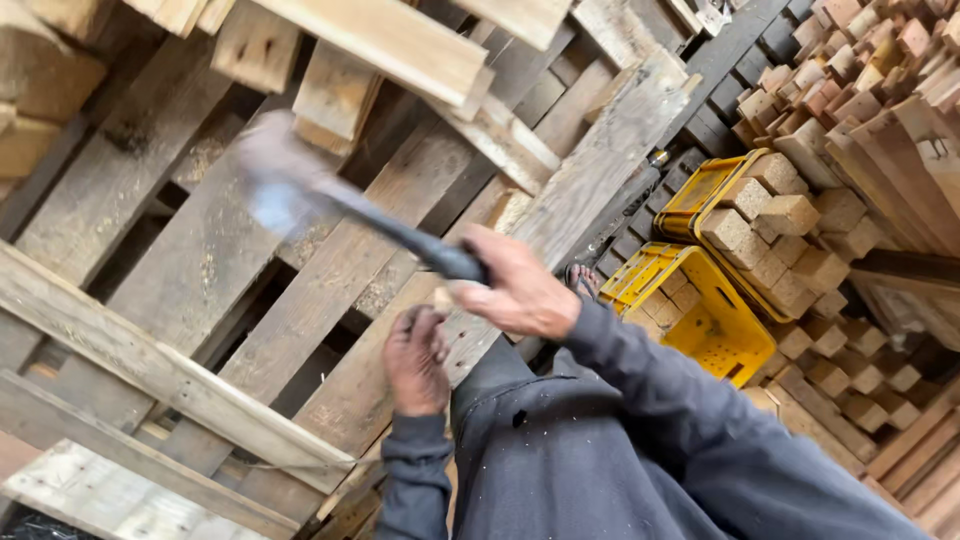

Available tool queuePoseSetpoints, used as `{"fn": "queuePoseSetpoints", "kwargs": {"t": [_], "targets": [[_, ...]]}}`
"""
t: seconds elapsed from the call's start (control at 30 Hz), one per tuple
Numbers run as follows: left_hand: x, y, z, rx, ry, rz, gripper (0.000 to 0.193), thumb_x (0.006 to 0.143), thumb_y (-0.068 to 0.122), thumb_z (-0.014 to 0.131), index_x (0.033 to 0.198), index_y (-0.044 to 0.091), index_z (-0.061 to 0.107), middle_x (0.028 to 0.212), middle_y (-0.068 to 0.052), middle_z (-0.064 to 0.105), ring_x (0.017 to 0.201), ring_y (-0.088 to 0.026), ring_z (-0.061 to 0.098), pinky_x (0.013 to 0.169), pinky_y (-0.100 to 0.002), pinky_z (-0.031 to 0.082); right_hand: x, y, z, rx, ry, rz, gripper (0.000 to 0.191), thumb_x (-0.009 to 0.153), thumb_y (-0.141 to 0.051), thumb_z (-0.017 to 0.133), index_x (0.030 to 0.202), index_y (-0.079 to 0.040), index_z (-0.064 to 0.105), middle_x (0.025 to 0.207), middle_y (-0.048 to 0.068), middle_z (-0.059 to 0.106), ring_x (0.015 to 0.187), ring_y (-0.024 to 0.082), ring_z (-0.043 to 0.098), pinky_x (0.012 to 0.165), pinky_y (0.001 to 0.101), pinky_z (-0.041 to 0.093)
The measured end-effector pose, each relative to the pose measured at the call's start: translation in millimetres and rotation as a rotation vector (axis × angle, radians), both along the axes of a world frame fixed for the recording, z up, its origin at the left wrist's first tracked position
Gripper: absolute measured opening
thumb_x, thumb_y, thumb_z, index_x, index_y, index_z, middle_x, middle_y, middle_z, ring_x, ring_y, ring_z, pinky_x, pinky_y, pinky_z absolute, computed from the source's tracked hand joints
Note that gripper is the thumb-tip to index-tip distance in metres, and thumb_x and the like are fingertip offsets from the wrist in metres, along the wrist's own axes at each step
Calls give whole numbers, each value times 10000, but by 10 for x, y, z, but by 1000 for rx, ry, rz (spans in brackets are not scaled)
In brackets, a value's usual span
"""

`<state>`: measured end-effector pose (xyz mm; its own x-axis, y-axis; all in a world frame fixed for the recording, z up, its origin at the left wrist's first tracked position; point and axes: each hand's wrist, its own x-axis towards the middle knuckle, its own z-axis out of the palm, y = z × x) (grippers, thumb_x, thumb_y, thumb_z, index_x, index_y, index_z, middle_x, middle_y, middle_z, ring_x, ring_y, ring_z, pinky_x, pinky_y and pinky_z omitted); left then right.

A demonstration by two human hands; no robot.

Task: The person assembles small wooden blocks by placing them on a pallet, positioning nails, and hammering them into place. The person repeats this process for multiple blocks, occasionally adjusting their position and retrieving more nails from a nearby container.

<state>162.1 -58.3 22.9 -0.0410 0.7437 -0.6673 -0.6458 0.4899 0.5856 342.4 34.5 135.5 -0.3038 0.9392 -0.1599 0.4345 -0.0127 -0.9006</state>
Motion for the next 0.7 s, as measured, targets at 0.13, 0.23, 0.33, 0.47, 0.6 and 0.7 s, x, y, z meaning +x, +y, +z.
{"fn": "queuePoseSetpoints", "kwargs": {"t": [0.13,0.23,0.33,0.47,0.6,0.7], "targets": [[1063,512,67,354,303,-251,161,1022,149,671,1086,15,732,980,-55,741,895,-110,678,824,-251,548,943,-585,-71,-463,237,-548,258,885,-140,668,1119,-69,582,671,2,567,481,83,558,439,267,477],[1900,967,-38,522,396,-307,153,1009,133,679,1109,19,704,1008,-75,739,934,-113,694,850,-257,564,1542,-960,-339,-353,298,-734,192,1006,-218,631,1064,-51,557,637,0,552,465,85,509,444,253,426],[2580,1463,-278,552,762,-421,168,997,185,684,1098,55,718,970,-87,762,795,-164,680,705,-323,559,2045,-1195,-635,-333,321,-866,203,1022,-250,614,1035,-65,531,631,-2,552,450,88,507,425,255,419],[2995,1876,-584,782,923,-343,158,982,227,700,1033,79,725,937,-87,768,821,-206,738,744,-350,589,2409,-1266,-962,-346,336,-895,229,1023,-274,625,1026,-65,530,640,-11,535,448,85,495,423,257,415],[3079,1971,-707,881,1084,-335,138,996,202,694,1071,88,719,996,-109,746,914,-276,728,779,-366,576,2561,-1096,-1104,-433,162,-856,262,1009,-287,649,987,-42,559,634,-14,530,455,78,478,417,262,400],[3116,1975,-705,849,1093,-379,144,993,221,708,1084,110,717,1018,-84,752,911,-261,735,778,-354,582,2628,-999,-998,-514,104,-817,266,1000,-295,645,985,-42,565,598,-4,551,439,81,492,415,261,408]]}}
